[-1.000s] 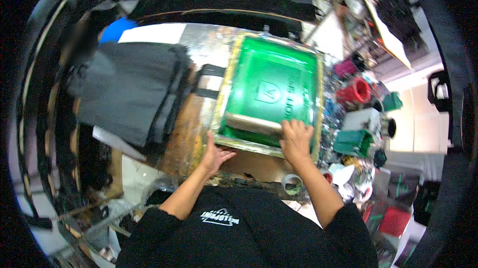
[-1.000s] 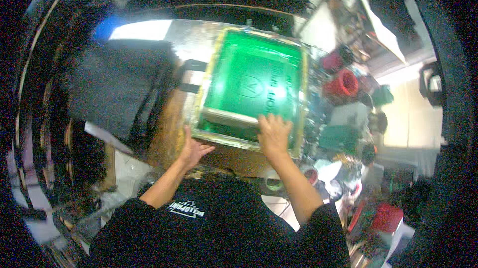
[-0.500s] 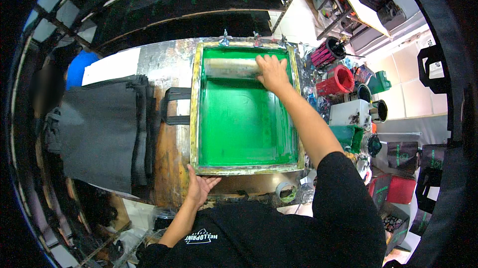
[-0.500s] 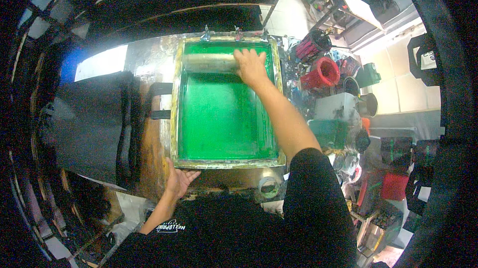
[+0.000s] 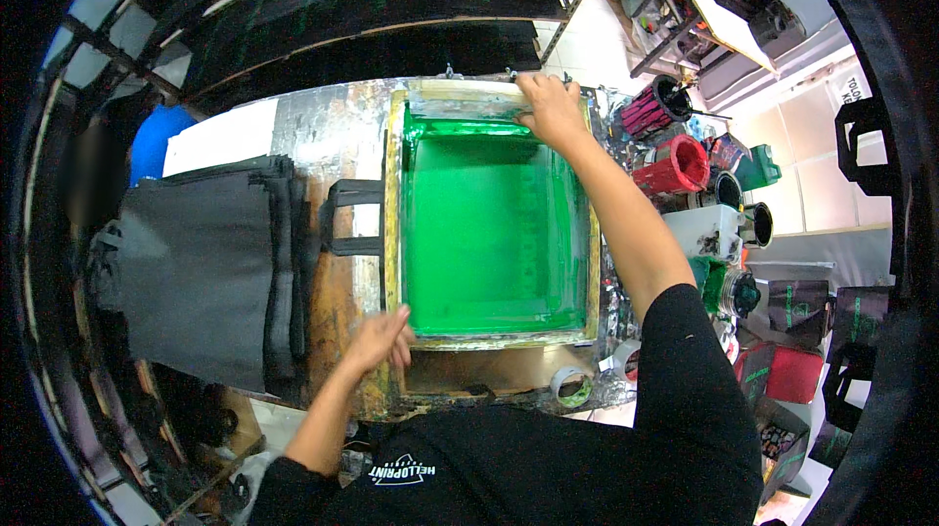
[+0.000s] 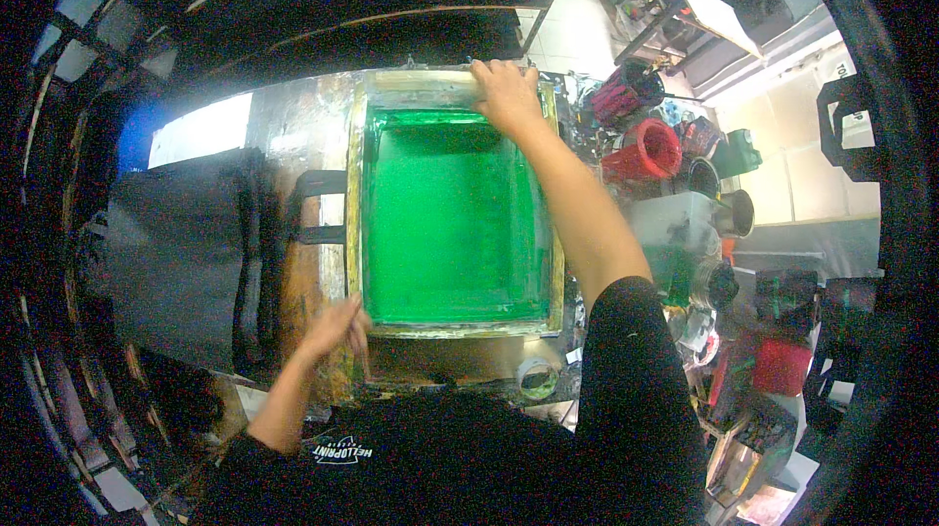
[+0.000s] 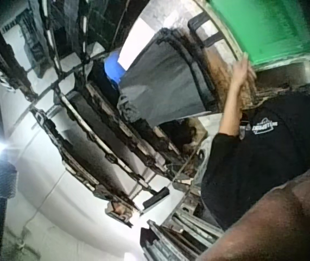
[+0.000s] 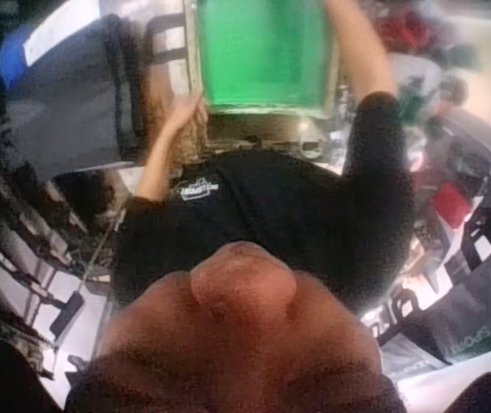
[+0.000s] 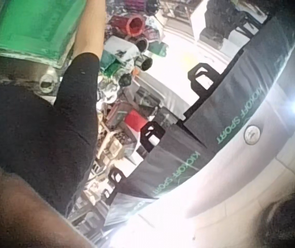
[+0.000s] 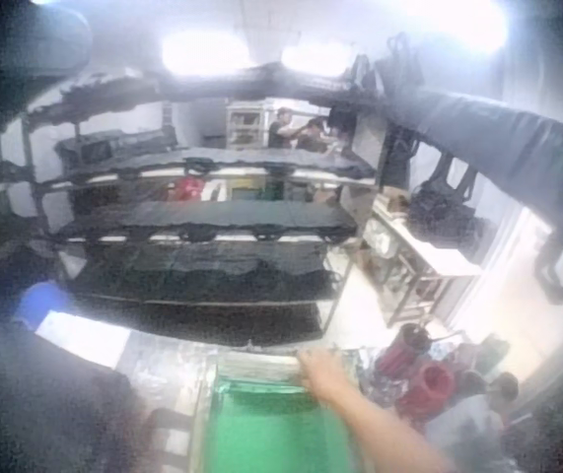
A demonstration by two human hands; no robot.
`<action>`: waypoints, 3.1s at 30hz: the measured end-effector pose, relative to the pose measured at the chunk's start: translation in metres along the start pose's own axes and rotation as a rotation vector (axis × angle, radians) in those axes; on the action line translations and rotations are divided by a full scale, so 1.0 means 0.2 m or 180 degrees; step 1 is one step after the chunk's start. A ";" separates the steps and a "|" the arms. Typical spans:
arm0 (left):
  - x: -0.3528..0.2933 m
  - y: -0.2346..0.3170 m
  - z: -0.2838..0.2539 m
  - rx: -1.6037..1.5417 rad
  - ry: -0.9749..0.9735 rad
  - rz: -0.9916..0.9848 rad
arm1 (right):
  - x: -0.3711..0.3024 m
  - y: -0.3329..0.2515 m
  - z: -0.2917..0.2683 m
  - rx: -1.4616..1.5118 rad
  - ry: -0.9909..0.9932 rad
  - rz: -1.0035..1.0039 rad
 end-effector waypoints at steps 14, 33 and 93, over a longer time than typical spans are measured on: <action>1.00 1.25 -0.30 0.3743 0.3376 0.3406 | -0.13 -0.13 0.20 -0.0488 0.0625 -0.0140; 0.29 0.23 0.33 0.3705 0.3087 0.3467 | -1.39 -0.61 -0.04 -0.0389 0.0637 -0.0324; 0.06 0.23 -0.09 0.1217 0.3414 0.2536 | -0.54 -0.43 -1.53 -0.0099 0.1770 -0.0121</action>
Point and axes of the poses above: each hand's wrist, its own x-axis towards the middle knuckle, its own z-axis out of the palm, y = z × x, the point moved 1 cm from there along x, towards the middle knuckle, and after that the axes turned 2 degrees about -x, right-handed, at the moved point
